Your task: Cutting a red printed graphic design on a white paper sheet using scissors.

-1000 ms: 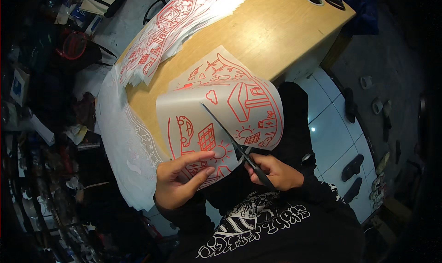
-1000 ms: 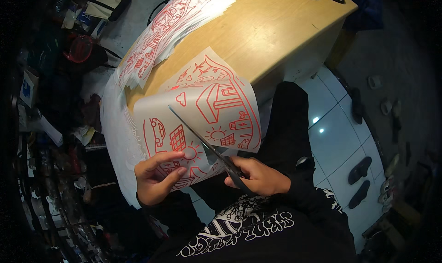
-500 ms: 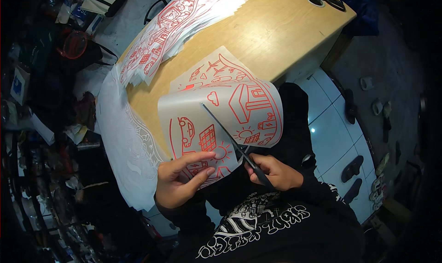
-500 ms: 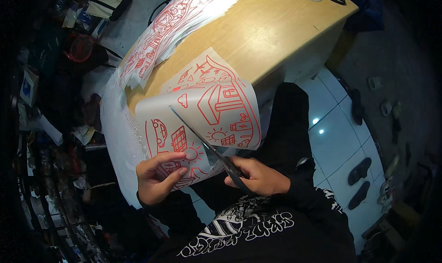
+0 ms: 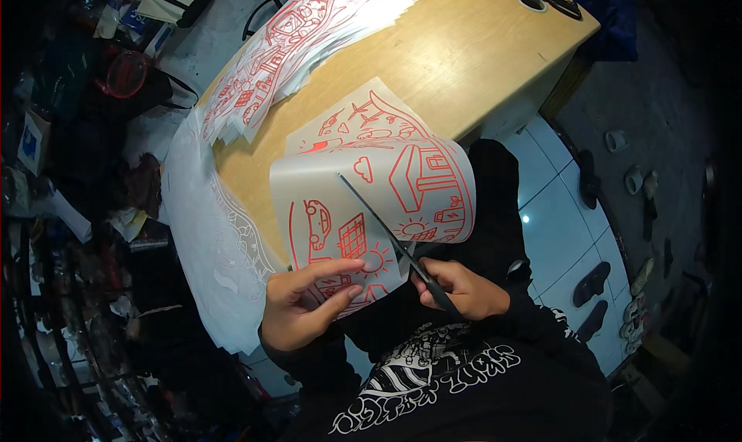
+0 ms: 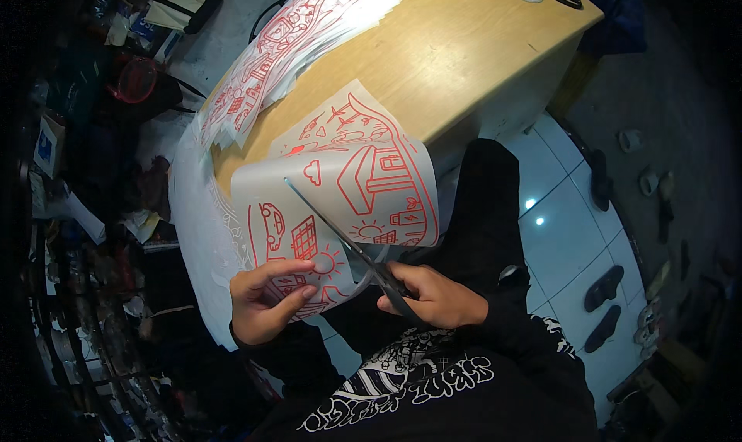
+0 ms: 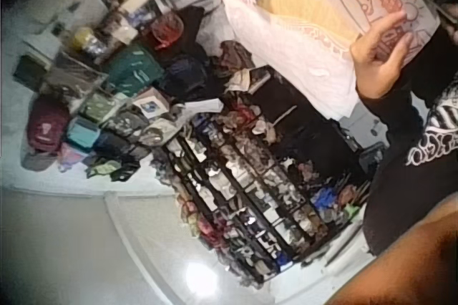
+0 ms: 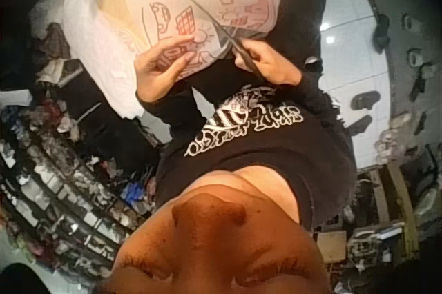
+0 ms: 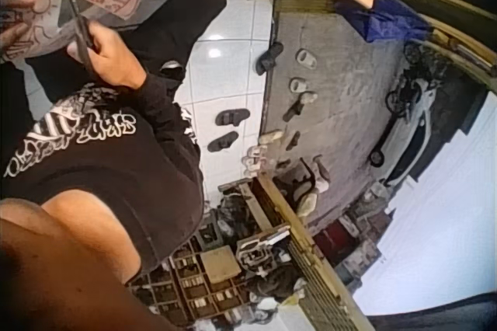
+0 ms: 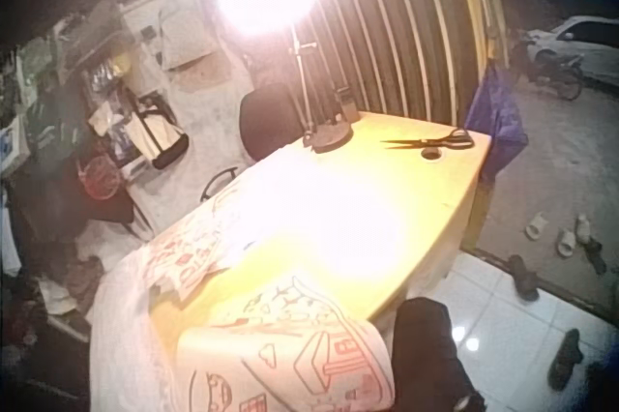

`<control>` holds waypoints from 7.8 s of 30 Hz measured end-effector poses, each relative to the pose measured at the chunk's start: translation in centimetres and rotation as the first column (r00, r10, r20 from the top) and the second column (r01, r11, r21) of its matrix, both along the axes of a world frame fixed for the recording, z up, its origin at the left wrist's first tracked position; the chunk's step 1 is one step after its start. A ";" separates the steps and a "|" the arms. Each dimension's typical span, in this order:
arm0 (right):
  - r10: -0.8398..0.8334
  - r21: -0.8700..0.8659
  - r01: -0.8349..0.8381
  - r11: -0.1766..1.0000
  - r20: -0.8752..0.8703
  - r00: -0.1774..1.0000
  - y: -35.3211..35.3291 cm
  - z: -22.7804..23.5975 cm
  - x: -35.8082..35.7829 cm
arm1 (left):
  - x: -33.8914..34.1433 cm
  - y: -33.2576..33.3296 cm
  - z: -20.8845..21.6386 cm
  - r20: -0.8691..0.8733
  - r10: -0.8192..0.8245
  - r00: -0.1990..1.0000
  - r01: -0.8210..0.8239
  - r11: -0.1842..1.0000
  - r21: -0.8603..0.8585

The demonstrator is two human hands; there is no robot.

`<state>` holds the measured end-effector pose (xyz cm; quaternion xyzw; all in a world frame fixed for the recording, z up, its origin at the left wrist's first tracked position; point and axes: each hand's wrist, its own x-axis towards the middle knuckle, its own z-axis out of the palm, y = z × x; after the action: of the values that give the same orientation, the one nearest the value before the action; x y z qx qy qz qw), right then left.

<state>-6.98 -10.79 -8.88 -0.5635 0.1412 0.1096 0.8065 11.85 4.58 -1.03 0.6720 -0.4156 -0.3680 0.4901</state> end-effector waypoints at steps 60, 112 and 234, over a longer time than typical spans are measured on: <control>0.021 -0.082 -0.017 0.997 0.058 0.998 -0.4 0.6 0.3 | 1.7 1.0 0.0 0.009 -0.212 0.977 0.212 0.977 0.031; 0.054 0.004 -0.054 0.999 0.035 0.998 0.4 -0.6 1.9 | 3.2 3.0 -1.1 -0.220 -0.279 0.935 0.294 0.955 0.041; 0.112 0.059 -0.113 0.992 0.021 0.994 2.8 -3.3 8.4 | 6.1 8.4 -4.6 -0.303 -0.307 0.902 0.313 0.949 -0.031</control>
<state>1.40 -7.98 -12.20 -0.5472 0.0989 0.1540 0.8167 17.93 13.02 -5.59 0.5372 -0.4333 -0.5441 0.4771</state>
